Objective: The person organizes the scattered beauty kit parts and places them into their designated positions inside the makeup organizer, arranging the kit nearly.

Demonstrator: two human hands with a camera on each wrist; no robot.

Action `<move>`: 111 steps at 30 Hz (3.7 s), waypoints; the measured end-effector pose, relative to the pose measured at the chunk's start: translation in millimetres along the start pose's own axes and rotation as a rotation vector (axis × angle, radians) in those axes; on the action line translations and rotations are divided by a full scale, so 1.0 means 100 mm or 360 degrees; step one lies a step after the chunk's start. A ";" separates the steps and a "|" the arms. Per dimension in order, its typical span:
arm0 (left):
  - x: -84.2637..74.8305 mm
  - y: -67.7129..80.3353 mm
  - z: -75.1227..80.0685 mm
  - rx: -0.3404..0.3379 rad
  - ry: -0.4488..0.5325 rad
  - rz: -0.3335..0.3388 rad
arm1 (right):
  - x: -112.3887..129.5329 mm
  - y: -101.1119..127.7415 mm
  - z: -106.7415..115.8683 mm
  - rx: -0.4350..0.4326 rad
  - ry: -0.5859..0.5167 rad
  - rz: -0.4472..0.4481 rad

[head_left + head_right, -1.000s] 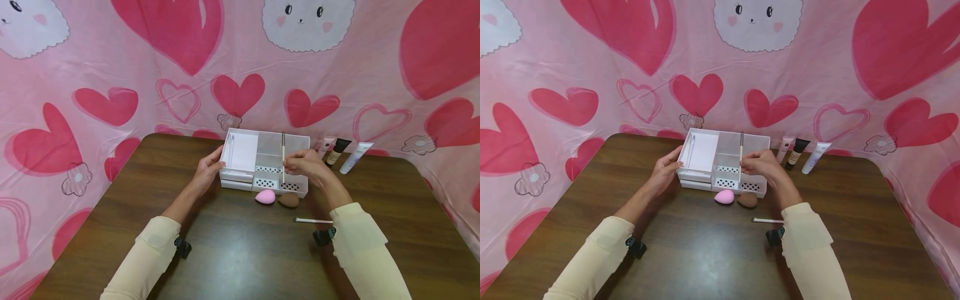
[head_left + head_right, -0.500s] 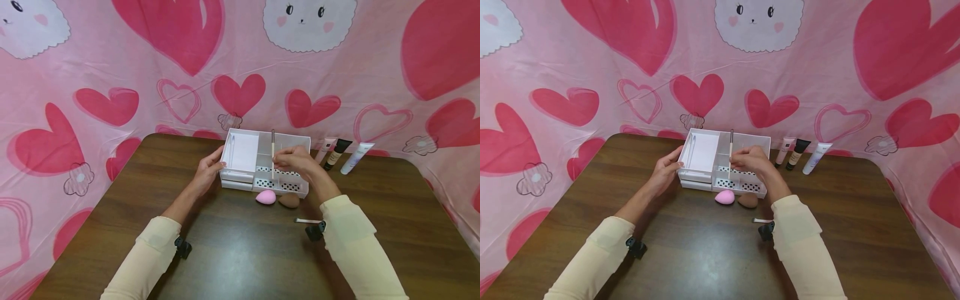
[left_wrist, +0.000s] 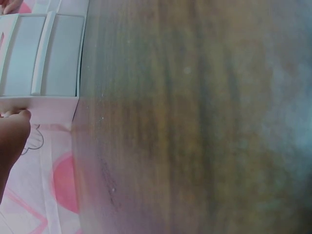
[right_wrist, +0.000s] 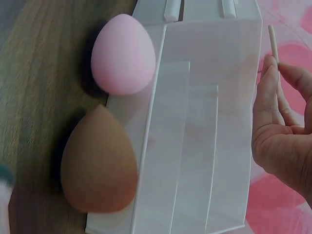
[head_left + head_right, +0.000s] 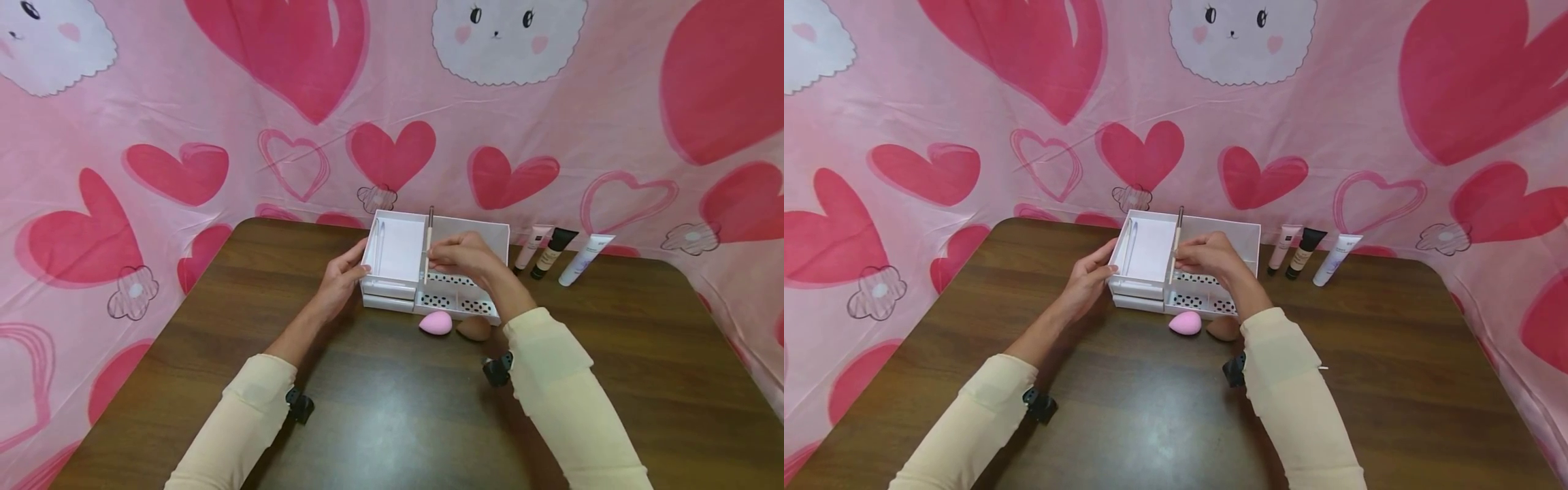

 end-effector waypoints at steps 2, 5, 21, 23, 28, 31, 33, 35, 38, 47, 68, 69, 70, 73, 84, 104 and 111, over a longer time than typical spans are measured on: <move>0.00 0.00 0.00 0.0003 0.0001 -0.0003 | 0.02 -0.05 -0.04 0.0012 -0.0078 -0.0001; 0.00 0.00 -0.01 -0.0002 0.0019 -0.0001 | 0.07 -0.12 -0.10 0.0002 -0.0166 -0.0022; -0.01 0.00 -0.02 -0.0005 0.0021 0.0012 | 0.21 -0.28 -0.30 -0.0026 -0.0236 -0.0068; -0.01 0.00 -0.03 -0.0005 0.0031 0.0012 | 0.22 -0.29 -0.32 -0.0034 -0.0228 -0.0089; 0.01 0.00 -0.03 -0.0003 0.0041 0.0010 | 0.22 -0.31 -0.37 -0.0049 -0.0203 -0.0140; 0.01 0.00 -0.03 -0.0012 0.0033 0.0011 | 0.23 -0.31 -0.39 -0.0051 -0.0177 -0.0179; 0.02 0.00 -0.03 -0.0019 0.0028 0.0013 | 0.24 -0.31 -0.40 -0.0055 -0.0154 -0.0209; 0.02 -0.01 -0.02 -0.0017 0.0024 0.0015 | 0.25 -0.31 -0.40 -0.0061 -0.0134 -0.0238; 0.02 -0.01 -0.02 -0.0013 0.0031 0.0006 | 0.27 -0.30 -0.41 -0.0076 -0.0113 -0.0263; 0.00 -0.02 -0.01 -0.0021 0.0057 -0.0029 | 0.30 -0.33 -0.44 -0.0096 -0.0077 -0.0270; -0.02 -0.01 0.02 -0.0026 0.0089 -0.0036 | 0.27 -0.32 -0.42 -0.0071 -0.0082 -0.0221; -0.02 -0.01 0.02 -0.0024 0.0088 -0.0036 | 0.25 -0.31 -0.41 -0.0060 -0.0071 -0.0201; -0.01 -0.01 0.02 -0.0026 0.0084 -0.0033 | 0.23 -0.30 -0.40 -0.0046 -0.0071 -0.0163; -0.01 -0.01 0.00 -0.0029 0.0074 -0.0030 | 0.16 -0.22 -0.34 -0.0008 -0.0067 -0.0020; 0.00 -0.01 0.00 -0.0025 0.0051 -0.0027 | -0.04 0.37 0.08 -0.0060 0.0303 0.0472; 0.00 -0.03 -0.02 -0.0037 0.0016 0.0026 | -0.54 1.18 0.50 -0.0350 0.0419 0.0605; 0.01 -0.03 -0.01 -0.0038 0.0014 0.0024 | -0.78 1.33 0.59 -0.0195 0.0408 0.0524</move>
Point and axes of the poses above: each hand's wrist, its own y-axis away from the middle knuckle, its own z-axis out of the back of the hand, x = y × z, the point moved 2 cm from there along -y, towards the middle knuckle, and after that the axes turned 5 degrees about -y, right-handed, at the moved point
